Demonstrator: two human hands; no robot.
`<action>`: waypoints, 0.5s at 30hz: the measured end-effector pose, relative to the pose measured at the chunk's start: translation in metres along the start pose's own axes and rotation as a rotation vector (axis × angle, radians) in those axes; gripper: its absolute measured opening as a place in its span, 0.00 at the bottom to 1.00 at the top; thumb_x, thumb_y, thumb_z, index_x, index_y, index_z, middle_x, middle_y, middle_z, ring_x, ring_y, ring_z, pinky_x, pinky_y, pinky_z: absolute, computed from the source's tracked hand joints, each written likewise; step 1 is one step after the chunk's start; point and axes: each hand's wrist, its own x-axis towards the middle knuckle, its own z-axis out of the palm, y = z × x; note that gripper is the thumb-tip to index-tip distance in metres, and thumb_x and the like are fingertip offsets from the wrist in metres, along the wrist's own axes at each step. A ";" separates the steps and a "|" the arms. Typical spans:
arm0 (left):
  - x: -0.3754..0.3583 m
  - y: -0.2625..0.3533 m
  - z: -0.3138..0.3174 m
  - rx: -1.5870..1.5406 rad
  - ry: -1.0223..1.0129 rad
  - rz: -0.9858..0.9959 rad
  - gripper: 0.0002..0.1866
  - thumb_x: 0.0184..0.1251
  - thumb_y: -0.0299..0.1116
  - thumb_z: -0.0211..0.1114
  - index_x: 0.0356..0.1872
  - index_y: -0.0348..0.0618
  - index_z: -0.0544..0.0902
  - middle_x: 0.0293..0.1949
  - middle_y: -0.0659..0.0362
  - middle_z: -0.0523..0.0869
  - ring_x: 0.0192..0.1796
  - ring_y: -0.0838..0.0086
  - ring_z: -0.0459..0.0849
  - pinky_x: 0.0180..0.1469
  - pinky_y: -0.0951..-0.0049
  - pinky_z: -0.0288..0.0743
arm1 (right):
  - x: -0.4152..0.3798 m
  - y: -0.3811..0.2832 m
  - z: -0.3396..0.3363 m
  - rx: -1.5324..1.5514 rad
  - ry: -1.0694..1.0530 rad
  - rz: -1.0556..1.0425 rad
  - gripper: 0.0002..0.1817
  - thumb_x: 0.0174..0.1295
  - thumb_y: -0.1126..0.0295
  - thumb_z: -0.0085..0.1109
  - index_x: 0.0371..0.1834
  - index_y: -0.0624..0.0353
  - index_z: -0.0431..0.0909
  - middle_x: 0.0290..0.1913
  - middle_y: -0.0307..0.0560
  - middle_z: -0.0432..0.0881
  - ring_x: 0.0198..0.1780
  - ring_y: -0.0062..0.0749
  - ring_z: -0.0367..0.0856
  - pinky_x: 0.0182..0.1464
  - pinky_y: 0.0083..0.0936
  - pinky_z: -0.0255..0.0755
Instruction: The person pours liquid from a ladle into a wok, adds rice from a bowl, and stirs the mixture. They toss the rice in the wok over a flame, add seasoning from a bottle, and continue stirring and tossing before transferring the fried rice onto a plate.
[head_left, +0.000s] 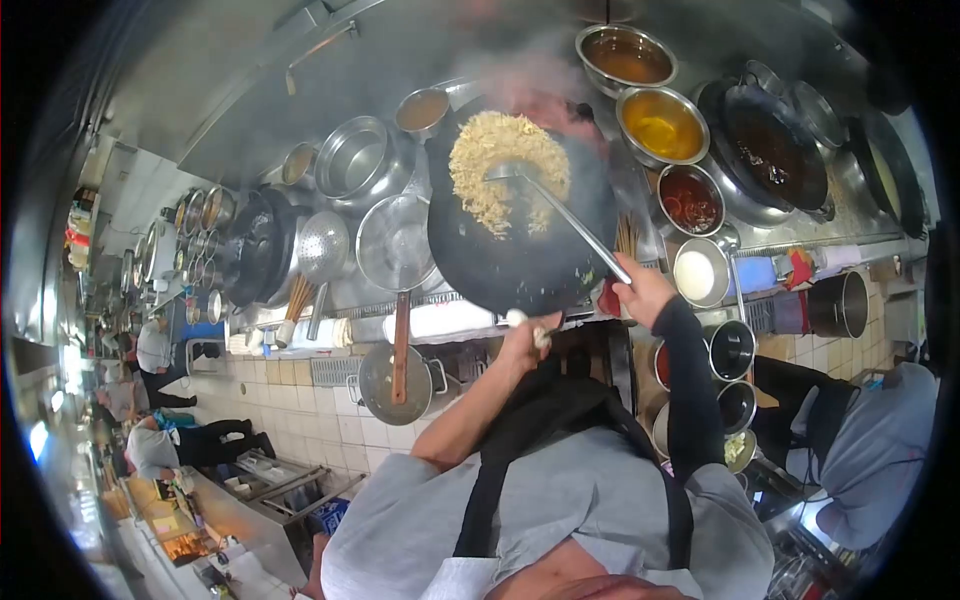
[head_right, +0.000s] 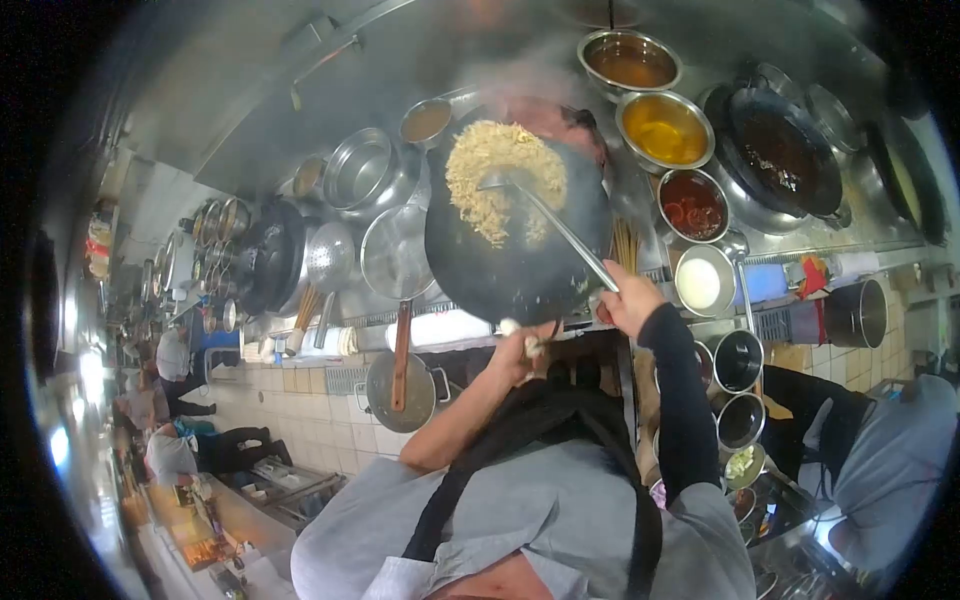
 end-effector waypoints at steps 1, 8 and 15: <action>-0.025 -0.001 0.005 0.062 0.059 -0.045 0.10 0.72 0.27 0.54 0.46 0.41 0.83 0.29 0.50 0.88 0.17 0.69 0.78 0.14 0.71 0.67 | -0.015 -0.015 -0.012 0.032 -0.016 -0.008 0.28 0.68 0.71 0.59 0.71 0.65 0.72 0.52 0.71 0.84 0.53 0.65 0.85 0.58 0.46 0.78; -0.056 0.137 0.071 -0.251 0.120 0.148 0.05 0.74 0.30 0.59 0.42 0.40 0.79 0.34 0.54 0.86 0.29 0.66 0.84 0.25 0.76 0.79 | -0.033 -0.046 -0.073 -0.154 -0.235 0.055 0.24 0.66 0.71 0.62 0.65 0.66 0.78 0.48 0.68 0.87 0.52 0.62 0.86 0.57 0.46 0.79; 0.001 0.101 -0.014 0.151 0.040 0.139 0.03 0.70 0.28 0.60 0.41 0.42 0.80 0.31 0.56 0.83 0.29 0.69 0.82 0.23 0.71 0.74 | -0.023 -0.013 0.033 -0.071 0.206 -0.104 0.28 0.64 0.73 0.62 0.69 0.64 0.74 0.47 0.66 0.86 0.44 0.61 0.87 0.50 0.45 0.80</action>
